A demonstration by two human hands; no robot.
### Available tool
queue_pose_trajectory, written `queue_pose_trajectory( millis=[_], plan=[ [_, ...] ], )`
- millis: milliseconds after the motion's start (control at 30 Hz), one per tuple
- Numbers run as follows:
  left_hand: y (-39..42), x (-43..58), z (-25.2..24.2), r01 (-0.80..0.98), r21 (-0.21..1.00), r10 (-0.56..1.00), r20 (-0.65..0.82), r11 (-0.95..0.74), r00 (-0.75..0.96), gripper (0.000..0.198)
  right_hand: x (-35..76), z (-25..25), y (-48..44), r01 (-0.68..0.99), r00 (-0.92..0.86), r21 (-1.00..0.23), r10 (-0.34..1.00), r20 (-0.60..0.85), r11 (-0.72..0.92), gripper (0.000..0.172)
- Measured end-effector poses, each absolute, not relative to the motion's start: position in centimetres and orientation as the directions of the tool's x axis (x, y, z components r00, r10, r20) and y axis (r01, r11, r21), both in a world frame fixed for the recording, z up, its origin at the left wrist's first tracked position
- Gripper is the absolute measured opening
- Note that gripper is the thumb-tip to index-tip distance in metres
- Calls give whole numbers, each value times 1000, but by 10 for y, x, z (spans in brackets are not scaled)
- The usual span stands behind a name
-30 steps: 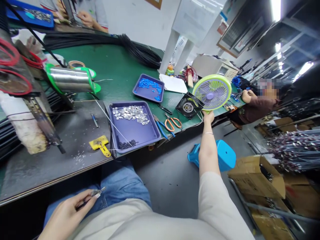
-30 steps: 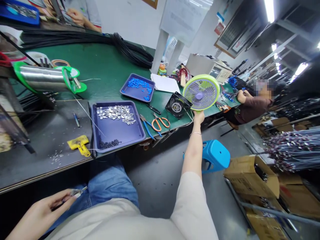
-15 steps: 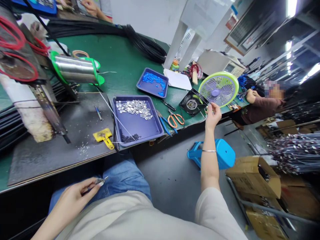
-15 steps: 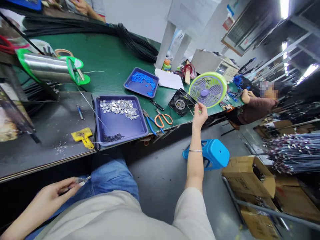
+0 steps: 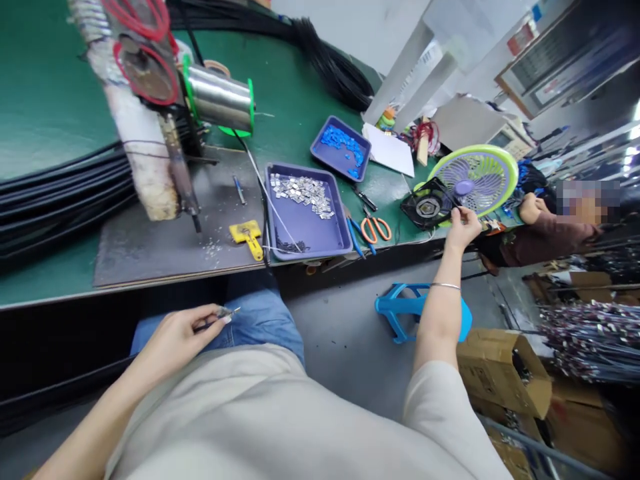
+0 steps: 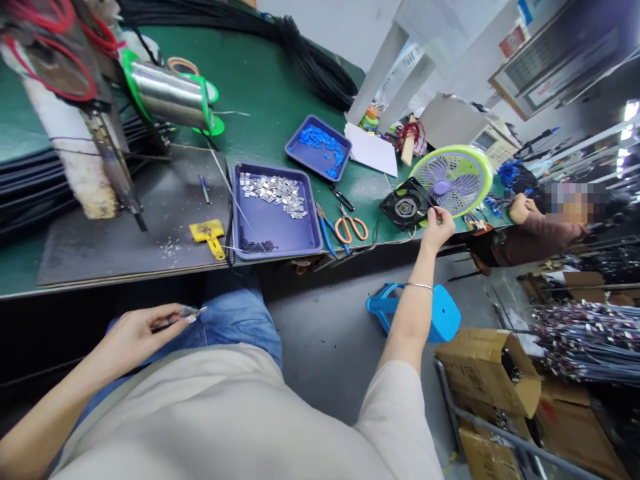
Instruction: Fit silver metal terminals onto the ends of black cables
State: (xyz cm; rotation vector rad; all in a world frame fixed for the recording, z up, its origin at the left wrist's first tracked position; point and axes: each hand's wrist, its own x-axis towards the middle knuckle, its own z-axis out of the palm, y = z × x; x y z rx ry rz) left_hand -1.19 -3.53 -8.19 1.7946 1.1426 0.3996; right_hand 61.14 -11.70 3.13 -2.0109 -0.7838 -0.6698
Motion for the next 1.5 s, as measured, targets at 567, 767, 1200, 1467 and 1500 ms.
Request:
queue_pose_trajectory(
  millis=[567,767,1200,1467,1500],
  plan=[
    [-26,-12,5,-115,980,856,-81,161,510,22,238,7,-94,730,301,-640,729,615,240,33],
    [-29,-20,-8,-128,979,867,-78,161,493,13,206,-5,-80,865,142,-485,861,489,133,35],
    [-23,-13,-5,-42,999,869,51,-35,493,7,166,25,-92,705,216,-681,856,470,196,13],
    [-17,-8,-9,-8,989,858,134,-150,495,10,160,11,-81,747,217,-649,867,449,148,14],
    [-18,-8,-9,0,983,855,159,-183,494,10,159,11,-79,750,210,-650,888,410,122,14]
  ],
)
